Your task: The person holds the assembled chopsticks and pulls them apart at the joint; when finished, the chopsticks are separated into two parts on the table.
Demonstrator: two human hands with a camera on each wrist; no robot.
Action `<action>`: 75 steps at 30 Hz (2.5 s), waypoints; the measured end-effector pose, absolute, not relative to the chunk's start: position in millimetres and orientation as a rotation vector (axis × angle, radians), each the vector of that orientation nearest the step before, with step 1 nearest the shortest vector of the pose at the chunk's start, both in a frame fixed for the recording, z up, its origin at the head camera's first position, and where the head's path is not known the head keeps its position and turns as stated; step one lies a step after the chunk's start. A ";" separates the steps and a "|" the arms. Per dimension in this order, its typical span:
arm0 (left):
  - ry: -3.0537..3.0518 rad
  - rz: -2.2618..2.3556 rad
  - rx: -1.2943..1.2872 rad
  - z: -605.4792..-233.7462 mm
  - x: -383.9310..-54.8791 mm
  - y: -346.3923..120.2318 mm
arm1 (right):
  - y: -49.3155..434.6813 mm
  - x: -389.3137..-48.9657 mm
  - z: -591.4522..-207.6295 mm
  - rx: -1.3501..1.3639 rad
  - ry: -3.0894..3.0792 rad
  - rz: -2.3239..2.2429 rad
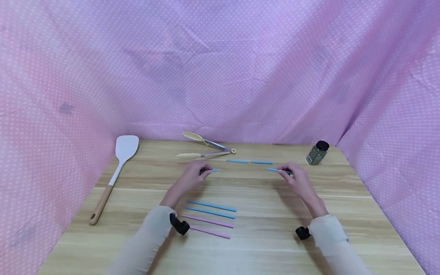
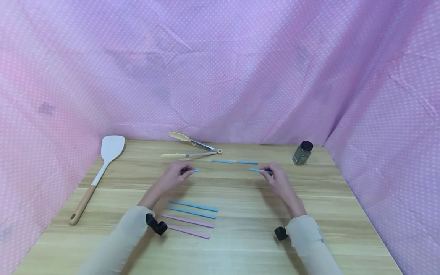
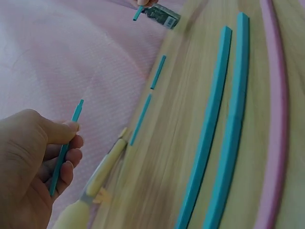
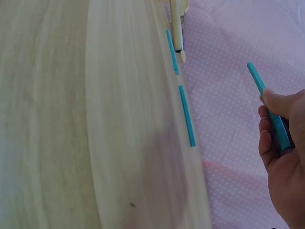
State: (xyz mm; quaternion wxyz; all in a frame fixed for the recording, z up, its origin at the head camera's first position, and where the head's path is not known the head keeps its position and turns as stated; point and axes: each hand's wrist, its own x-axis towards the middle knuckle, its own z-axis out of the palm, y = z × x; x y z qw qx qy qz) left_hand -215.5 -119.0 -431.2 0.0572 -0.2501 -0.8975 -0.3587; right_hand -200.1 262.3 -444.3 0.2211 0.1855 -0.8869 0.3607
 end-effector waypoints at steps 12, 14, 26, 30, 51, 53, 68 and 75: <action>-2.875 -1.057 -0.763 -462.1 -262.1 -68.0 | 249.0 -236.2 -470.1 0.370 -2.724 1.144; -2.900 -1.053 -0.770 -465.3 -265.9 -58.8 | 246.6 -241.9 -472.8 0.334 -2.752 1.173; -2.878 -1.066 -0.744 -479.3 -279.9 -19.6 | 236.7 -264.7 -481.3 0.254 -2.788 1.244; -2.888 -1.035 -0.718 -484.0 -282.7 -12.5 | 237.1 -268.3 -483.6 0.216 -2.807 1.269; -2.822 -0.831 -0.661 -485.7 -280.8 -2.1 | 232.7 -275.5 -486.2 0.479 -2.783 0.962; -2.815 -0.832 -0.666 -486.7 -280.3 -1.4 | 232.9 -274.9 -486.0 0.489 -2.788 0.953; -2.786 -0.714 -0.676 -476.2 -256.7 -1.1 | 228.7 -258.2 -471.1 0.474 -2.790 0.957; -2.822 -0.824 -0.749 -458.8 -238.8 -8.9 | 219.7 -239.1 -458.3 0.593 -2.696 0.988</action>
